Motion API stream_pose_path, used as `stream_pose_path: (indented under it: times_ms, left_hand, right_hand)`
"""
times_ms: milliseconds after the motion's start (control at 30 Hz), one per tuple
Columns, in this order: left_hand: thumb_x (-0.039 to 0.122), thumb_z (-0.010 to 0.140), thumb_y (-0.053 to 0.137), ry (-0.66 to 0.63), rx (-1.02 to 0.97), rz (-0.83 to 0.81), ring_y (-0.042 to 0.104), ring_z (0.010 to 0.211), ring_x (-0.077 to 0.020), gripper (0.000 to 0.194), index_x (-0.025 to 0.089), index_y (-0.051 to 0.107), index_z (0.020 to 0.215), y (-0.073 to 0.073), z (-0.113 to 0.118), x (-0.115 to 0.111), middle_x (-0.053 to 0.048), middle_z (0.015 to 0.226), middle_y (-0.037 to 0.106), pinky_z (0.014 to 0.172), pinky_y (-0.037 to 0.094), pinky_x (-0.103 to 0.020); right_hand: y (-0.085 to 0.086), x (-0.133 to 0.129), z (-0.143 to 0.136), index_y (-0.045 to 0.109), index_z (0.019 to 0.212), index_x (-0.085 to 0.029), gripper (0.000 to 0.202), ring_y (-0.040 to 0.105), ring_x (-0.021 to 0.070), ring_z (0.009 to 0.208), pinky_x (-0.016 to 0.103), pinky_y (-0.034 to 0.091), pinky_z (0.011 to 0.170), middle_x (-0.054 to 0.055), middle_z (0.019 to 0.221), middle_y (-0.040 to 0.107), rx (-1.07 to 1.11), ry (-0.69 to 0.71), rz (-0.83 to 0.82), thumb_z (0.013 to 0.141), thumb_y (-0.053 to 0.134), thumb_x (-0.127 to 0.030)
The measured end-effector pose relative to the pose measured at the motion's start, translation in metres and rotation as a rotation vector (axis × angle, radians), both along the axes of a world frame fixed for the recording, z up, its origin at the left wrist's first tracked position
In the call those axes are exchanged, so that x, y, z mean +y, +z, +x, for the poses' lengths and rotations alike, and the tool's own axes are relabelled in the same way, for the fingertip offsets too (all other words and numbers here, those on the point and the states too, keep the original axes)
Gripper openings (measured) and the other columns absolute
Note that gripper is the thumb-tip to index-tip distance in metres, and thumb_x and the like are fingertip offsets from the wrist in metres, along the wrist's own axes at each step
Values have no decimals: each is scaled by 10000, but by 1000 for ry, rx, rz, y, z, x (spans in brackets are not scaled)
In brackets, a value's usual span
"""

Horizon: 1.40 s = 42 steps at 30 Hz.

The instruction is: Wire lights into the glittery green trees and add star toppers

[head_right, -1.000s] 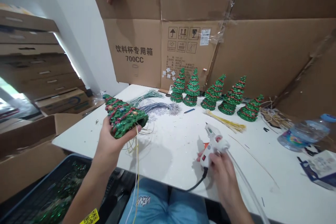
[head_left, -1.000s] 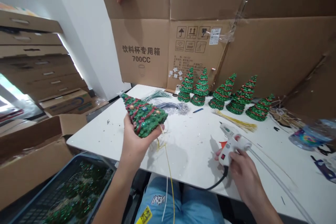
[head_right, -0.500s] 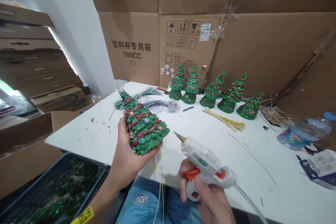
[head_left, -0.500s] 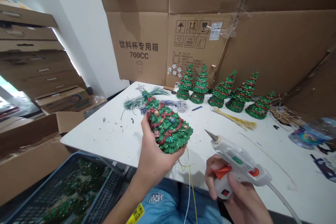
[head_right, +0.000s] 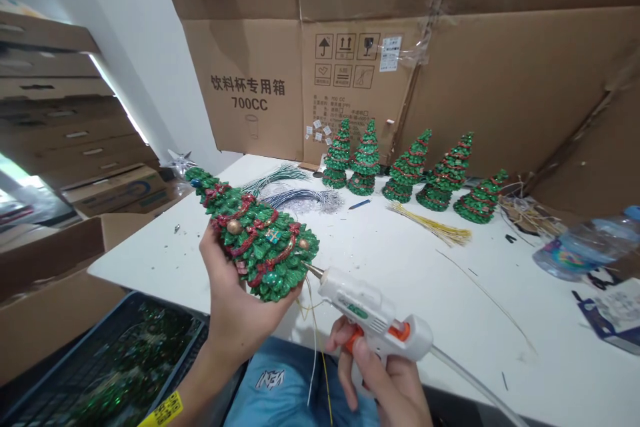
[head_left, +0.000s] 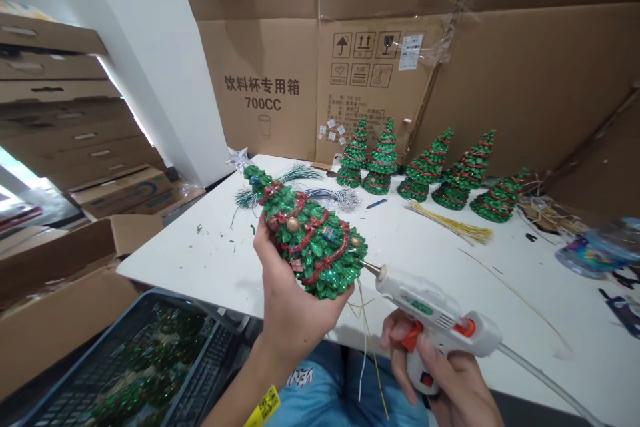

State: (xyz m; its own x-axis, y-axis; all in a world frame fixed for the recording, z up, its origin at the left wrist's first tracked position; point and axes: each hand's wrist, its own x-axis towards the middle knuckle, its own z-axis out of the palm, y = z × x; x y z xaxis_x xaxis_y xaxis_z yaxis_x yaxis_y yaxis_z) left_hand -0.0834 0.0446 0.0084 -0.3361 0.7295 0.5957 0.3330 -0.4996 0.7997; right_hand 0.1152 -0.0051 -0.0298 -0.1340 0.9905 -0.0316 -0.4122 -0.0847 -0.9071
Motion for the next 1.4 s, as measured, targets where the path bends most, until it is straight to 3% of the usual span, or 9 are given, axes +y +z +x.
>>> stream_pose_path:
  times_ms: [233,367,700,933,1167,1400]
  left_hand:
    - [226,664,992,52,55,47,711,1358,-390,1255,359,289,1695,0,1,0,-139,1540,576,1140,637,-552]
    - [236,679,985,94,122,86,706,1366,-401,1267,346,267,1718,1,2,-1,-152,1548,582,1114,650,-543]
    - [226,695,975,80,123,52,674,1425,-399,1381,287,125,1782,-6,3,-1,-192,1623,539,1238,558,-607]
    - [201,660,1008,65,101,74,678,1412,-390,1325,325,235,1730,-3,7,-4,-156,1595,552,1255,537,-585]
    - [192,650,1009,42,69,51,680,1401,-397,1379,322,188,1750,-3,6,-4,-170,1592,551,1221,561,-589]
    - [219,665,1010,82,136,98,594,1502,-419,1309,313,248,1726,1,6,-4,-170,1640,472,1279,497,-581]
  right_hand:
    - [4,-1,-3,827,937,-223,431,521,77,486,327,371,561,50,929,712,7,5,-2,938,830,-654]
    - [6,-2,-5,814,927,-219,452,523,77,502,328,370,578,56,938,726,-26,-26,-7,942,820,-671]
    - [7,-5,-11,811,881,-215,423,518,60,483,304,381,585,17,876,708,10,-87,0,935,851,-632]
    - [7,-7,-11,787,862,-208,410,511,54,465,283,332,554,13,860,704,43,-69,-1,961,835,-603]
    - [3,-8,-9,775,866,-207,396,514,55,465,298,369,566,17,869,708,50,-59,7,982,822,-583]
    - [4,-7,-8,773,873,-204,399,507,56,472,298,399,570,16,873,699,35,-52,23,994,811,-582]
